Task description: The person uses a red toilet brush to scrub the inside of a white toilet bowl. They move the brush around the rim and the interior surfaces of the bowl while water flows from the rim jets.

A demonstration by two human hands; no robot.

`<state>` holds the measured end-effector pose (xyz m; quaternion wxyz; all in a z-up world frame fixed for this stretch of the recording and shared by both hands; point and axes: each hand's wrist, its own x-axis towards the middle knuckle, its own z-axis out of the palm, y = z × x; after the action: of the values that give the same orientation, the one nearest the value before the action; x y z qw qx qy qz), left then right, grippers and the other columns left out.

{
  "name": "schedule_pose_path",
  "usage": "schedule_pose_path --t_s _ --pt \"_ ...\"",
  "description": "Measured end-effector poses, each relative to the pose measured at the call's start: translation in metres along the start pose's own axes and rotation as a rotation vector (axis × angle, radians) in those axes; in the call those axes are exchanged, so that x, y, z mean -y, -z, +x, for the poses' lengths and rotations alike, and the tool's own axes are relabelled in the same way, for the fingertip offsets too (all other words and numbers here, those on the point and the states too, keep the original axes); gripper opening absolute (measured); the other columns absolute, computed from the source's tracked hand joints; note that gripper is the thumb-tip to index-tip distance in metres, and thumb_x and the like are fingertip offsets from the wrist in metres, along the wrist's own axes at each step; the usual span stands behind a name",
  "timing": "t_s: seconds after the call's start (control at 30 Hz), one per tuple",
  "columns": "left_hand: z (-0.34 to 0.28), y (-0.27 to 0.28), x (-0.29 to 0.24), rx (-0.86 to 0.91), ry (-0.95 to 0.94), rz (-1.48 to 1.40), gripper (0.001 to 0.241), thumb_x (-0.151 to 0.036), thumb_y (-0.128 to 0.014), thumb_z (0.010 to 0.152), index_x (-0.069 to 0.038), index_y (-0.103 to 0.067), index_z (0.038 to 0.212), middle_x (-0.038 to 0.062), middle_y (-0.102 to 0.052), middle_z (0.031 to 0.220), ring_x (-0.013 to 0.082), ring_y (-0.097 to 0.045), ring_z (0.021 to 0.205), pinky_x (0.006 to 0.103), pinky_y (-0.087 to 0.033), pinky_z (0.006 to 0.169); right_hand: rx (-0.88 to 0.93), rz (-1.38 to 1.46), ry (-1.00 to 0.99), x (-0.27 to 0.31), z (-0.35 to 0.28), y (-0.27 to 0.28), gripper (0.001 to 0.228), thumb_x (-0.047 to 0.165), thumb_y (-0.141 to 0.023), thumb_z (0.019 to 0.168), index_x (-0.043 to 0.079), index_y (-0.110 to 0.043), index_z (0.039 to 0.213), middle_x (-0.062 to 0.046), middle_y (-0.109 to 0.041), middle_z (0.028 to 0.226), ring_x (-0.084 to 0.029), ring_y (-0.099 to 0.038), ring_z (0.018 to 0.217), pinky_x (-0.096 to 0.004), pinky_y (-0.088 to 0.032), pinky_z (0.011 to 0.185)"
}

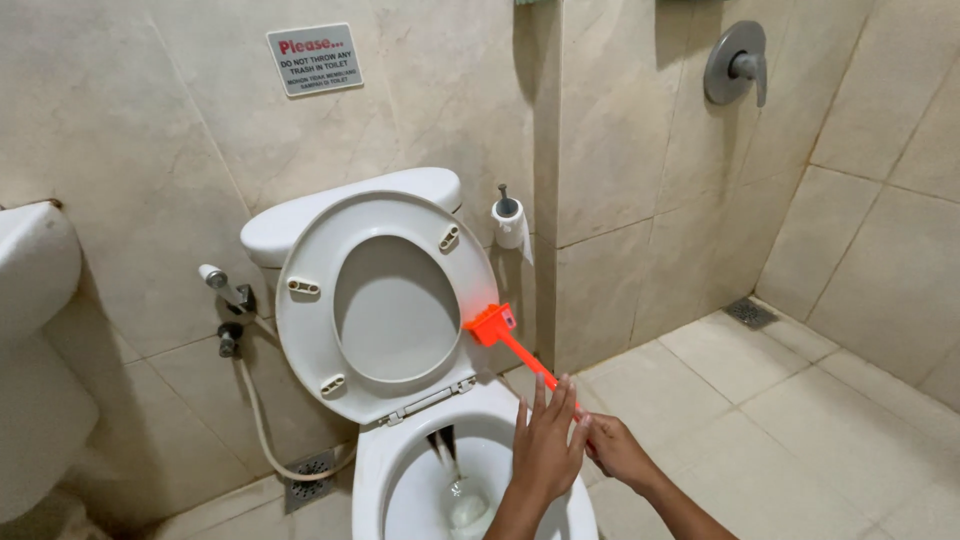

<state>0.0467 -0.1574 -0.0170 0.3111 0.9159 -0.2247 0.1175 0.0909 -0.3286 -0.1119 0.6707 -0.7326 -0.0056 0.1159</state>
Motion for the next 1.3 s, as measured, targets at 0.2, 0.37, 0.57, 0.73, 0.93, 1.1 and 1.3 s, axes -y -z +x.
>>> schedule_pose_path --t_s 0.2,0.37,0.57,0.73,0.93,1.1,1.3 --pt "0.002 0.006 -0.005 -0.088 -0.076 0.029 0.059 -0.035 -0.048 0.105 0.0 -0.043 0.153 0.011 -0.034 0.166 0.0367 -0.019 0.157 0.0587 -0.012 0.122 -0.043 0.035 0.119 -0.005 0.007 -0.002 0.048 0.043 -0.044 0.109 0.005 -0.058 0.084 0.003 -0.046 0.055 -0.007 -0.037 0.043 -0.027 -0.029 0.039" --pt "0.005 0.011 -0.006 -0.083 -0.052 0.021 0.059 -0.035 -0.048 0.105 0.0 -0.043 0.153 0.011 -0.033 0.166 0.0367 -0.019 0.156 0.0584 -0.011 0.122 -0.044 0.041 0.189 -0.003 0.01 -0.007 0.04 0.041 -0.043 0.106 0.009 -0.068 0.107 0.005 -0.045 0.056 -0.005 -0.036 0.043 -0.026 -0.03 0.039" --pt "-0.001 0.007 0.002 -0.036 -0.008 0.016 0.062 -0.036 -0.048 0.104 0.0 -0.04 0.154 0.011 -0.031 0.167 0.0343 -0.018 0.155 0.058 -0.01 0.122 -0.011 0.015 0.171 -0.013 0.019 -0.012 0.045 0.037 -0.039 0.107 0.01 -0.07 0.124 0.007 -0.046 0.056 -0.004 -0.037 0.044 -0.024 -0.03 0.041" --pt "0.013 0.022 0.003 -0.084 -0.003 0.036 0.06 -0.035 -0.048 0.105 0.0 -0.04 0.154 0.011 -0.031 0.167 0.0344 -0.017 0.157 0.0573 -0.011 0.122 -0.018 0.046 0.179 0.003 0.036 -0.02 0.047 0.035 -0.038 0.11 0.001 -0.069 0.118 0.004 -0.05 0.058 -0.006 -0.041 0.045 -0.025 -0.034 0.041" --pt "0.031 0.044 0.004 -0.215 -0.07 0.101 0.06 -0.035 -0.05 0.104 -0.003 -0.043 0.154 0.01 -0.034 0.166 0.0327 -0.02 0.156 0.0574 -0.013 0.122 -0.029 0.008 0.209 0.077 0.019 -0.04 0.047 0.035 -0.036 0.108 0.008 -0.065 0.132 0.004 -0.051 0.058 -0.005 -0.042 0.045 -0.026 -0.036 0.041" --pt "0.038 0.066 -0.002 -0.339 -0.107 0.066 0.058 -0.034 -0.051 0.105 -0.004 -0.045 0.154 0.009 -0.037 0.166 0.0331 -0.021 0.159 0.0557 -0.014 0.124 -0.018 -0.043 0.219 0.133 -0.002 -0.056 0.048 0.038 -0.034 0.107 0.014 -0.06 0.14 0.007 -0.052 0.06 -0.003 -0.039 0.046 -0.025 -0.034 0.041" --pt "0.019 0.038 0.006 -0.196 -0.086 0.103 0.06 -0.035 -0.048 0.104 -0.003 -0.043 0.154 0.01 -0.036 0.166 0.0356 -0.019 0.156 0.0595 -0.012 0.121 0.001 0.013 0.195 0.027 0.037 -0.024 0.05 0.038 -0.038 0.116 -0.007 -0.054 0.102 0.003 -0.047 0.059 -0.007 -0.04 0.046 -0.027 -0.033 0.041"
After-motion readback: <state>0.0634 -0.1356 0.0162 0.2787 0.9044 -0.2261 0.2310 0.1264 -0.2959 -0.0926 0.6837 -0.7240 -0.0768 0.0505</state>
